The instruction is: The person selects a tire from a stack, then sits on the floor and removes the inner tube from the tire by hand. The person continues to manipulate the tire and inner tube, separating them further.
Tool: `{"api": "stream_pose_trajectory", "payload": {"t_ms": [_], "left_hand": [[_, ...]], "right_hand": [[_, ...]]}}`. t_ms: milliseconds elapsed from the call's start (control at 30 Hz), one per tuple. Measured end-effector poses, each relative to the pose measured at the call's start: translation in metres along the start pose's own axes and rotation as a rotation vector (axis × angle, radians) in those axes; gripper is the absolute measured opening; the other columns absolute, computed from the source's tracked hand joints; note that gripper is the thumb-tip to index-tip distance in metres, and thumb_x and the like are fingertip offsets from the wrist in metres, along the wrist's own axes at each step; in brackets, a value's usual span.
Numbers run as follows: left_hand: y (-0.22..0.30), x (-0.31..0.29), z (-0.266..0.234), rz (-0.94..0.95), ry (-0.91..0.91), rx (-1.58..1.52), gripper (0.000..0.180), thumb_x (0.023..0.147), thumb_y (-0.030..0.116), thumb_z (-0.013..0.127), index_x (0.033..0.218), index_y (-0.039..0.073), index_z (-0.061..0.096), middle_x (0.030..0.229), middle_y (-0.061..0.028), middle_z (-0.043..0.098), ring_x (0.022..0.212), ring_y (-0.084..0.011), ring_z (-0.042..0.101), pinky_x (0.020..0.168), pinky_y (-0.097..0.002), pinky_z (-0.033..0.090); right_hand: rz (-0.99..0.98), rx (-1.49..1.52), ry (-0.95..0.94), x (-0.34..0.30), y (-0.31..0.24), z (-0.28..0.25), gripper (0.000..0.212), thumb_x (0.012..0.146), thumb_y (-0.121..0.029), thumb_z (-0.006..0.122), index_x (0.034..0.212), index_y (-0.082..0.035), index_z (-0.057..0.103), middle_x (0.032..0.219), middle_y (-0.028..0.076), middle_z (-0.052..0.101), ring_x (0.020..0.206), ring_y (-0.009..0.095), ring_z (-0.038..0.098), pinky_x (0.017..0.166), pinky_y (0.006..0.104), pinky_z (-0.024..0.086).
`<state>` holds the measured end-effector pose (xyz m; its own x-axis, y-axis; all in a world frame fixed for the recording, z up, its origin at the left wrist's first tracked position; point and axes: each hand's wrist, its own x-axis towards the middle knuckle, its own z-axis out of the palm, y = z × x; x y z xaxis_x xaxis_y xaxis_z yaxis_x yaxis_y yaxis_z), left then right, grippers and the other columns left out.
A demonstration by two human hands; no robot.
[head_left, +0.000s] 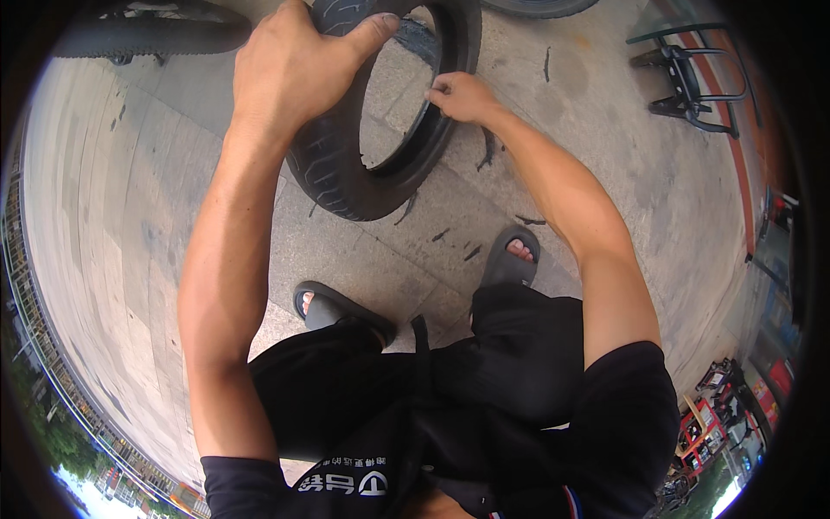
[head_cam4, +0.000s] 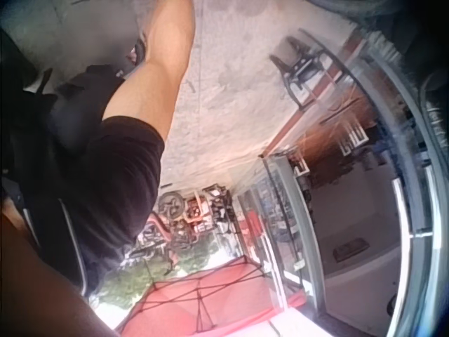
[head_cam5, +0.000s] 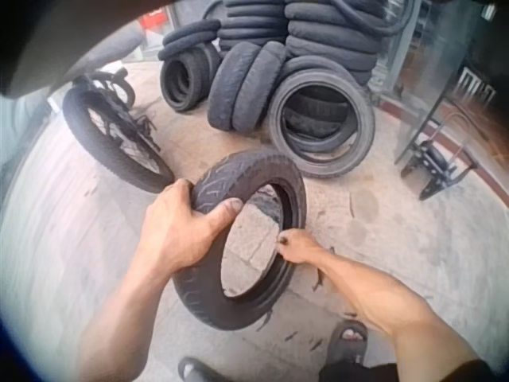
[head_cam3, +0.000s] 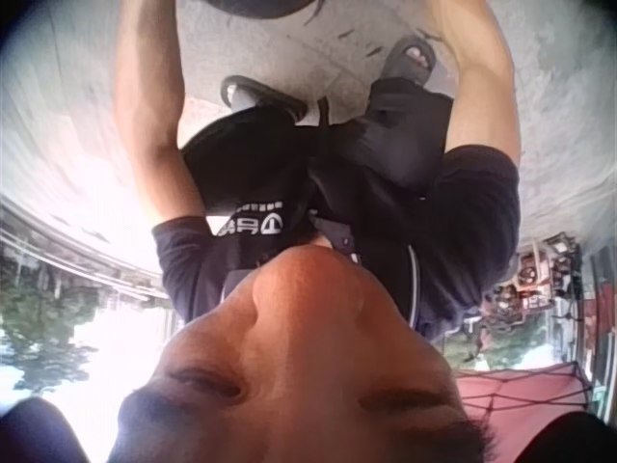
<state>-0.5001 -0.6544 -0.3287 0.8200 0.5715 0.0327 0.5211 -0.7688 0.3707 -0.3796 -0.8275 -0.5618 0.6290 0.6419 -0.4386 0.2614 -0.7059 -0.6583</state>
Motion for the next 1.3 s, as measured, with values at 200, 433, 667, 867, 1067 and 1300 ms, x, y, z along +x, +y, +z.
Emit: {"api": "stream_pose_trajectory", "payload": {"t_ms": [200, 433, 667, 867, 1067, 1300], "left_hand": [[-0.019, 0.008, -0.003, -0.097, -0.040, -0.017, 0.077, 0.080, 0.063, 0.068, 0.100, -0.012, 0.062, 0.105, -0.0359, 0.064, 0.105, -0.0468, 0.063, 0.090, -0.0474, 0.049], [-0.011, -0.002, 0.003, 0.067, 0.003, -0.008, 0.071, 0.080, 0.058, 0.071, 0.094, -0.011, 0.060, 0.099, -0.0351, 0.064, 0.099, -0.0475, 0.063, 0.087, -0.0487, 0.049], [-0.013, -0.017, 0.007, 0.258, 0.030, -0.058, 0.063, 0.077, 0.051, 0.076, 0.090, -0.007, 0.057, 0.093, -0.0295, 0.061, 0.093, -0.0456, 0.061, 0.083, -0.0490, 0.049], [-0.026, -0.017, 0.011, 0.452, 0.097, -0.074, 0.082, 0.075, 0.066, 0.076, 0.115, -0.004, 0.067, 0.098, -0.0227, 0.072, 0.091, -0.0339, 0.071, 0.084, -0.0413, 0.054], [-0.040, -0.018, 0.015, 0.406, 0.015, -0.128, 0.078, 0.075, 0.061, 0.080, 0.116, -0.004, 0.066, 0.097, -0.0212, 0.071, 0.090, -0.0312, 0.071, 0.080, -0.0394, 0.055], [-0.048, -0.013, 0.012, 0.341, -0.019, -0.181, 0.079, 0.076, 0.058, 0.081, 0.117, -0.007, 0.064, 0.099, -0.0218, 0.072, 0.091, -0.0282, 0.072, 0.080, -0.0375, 0.055]], "right_hand": [[-0.129, -0.598, -0.441, -0.053, 0.038, -0.033, 0.029, 0.090, -0.023, 0.069, 0.111, -0.004, 0.070, 0.098, 0.015, 0.074, 0.092, 0.031, 0.071, 0.081, 0.0421, 0.055], [-0.347, -0.527, 0.147, -0.025, -0.005, -0.012, 0.029, 0.088, -0.010, 0.060, 0.116, -0.007, 0.068, 0.103, 0.018, 0.073, 0.100, 0.036, 0.069, 0.084, 0.0472, 0.055], [-0.247, -0.767, 0.118, -0.003, -0.022, -0.005, 0.017, 0.087, -0.007, 0.054, 0.096, -0.007, 0.069, 0.091, 0.017, 0.073, 0.089, 0.036, 0.071, 0.075, 0.0474, 0.056], [-0.269, -0.749, 0.155, -0.010, -0.019, -0.007, 0.017, 0.086, -0.007, 0.056, 0.092, -0.007, 0.072, 0.092, 0.016, 0.074, 0.088, 0.034, 0.073, 0.073, 0.0439, 0.058], [-0.402, -0.524, -0.071, -0.022, -0.033, 0.019, 0.016, 0.082, -0.008, 0.063, 0.096, -0.007, 0.071, 0.101, 0.018, 0.072, 0.098, 0.038, 0.068, 0.082, 0.0472, 0.055], [-0.514, -0.118, -0.532, -0.033, -0.038, 0.044, 0.025, 0.079, -0.012, 0.071, 0.103, -0.005, 0.072, 0.103, 0.016, 0.071, 0.100, 0.037, 0.066, 0.086, 0.0449, 0.051]]}}
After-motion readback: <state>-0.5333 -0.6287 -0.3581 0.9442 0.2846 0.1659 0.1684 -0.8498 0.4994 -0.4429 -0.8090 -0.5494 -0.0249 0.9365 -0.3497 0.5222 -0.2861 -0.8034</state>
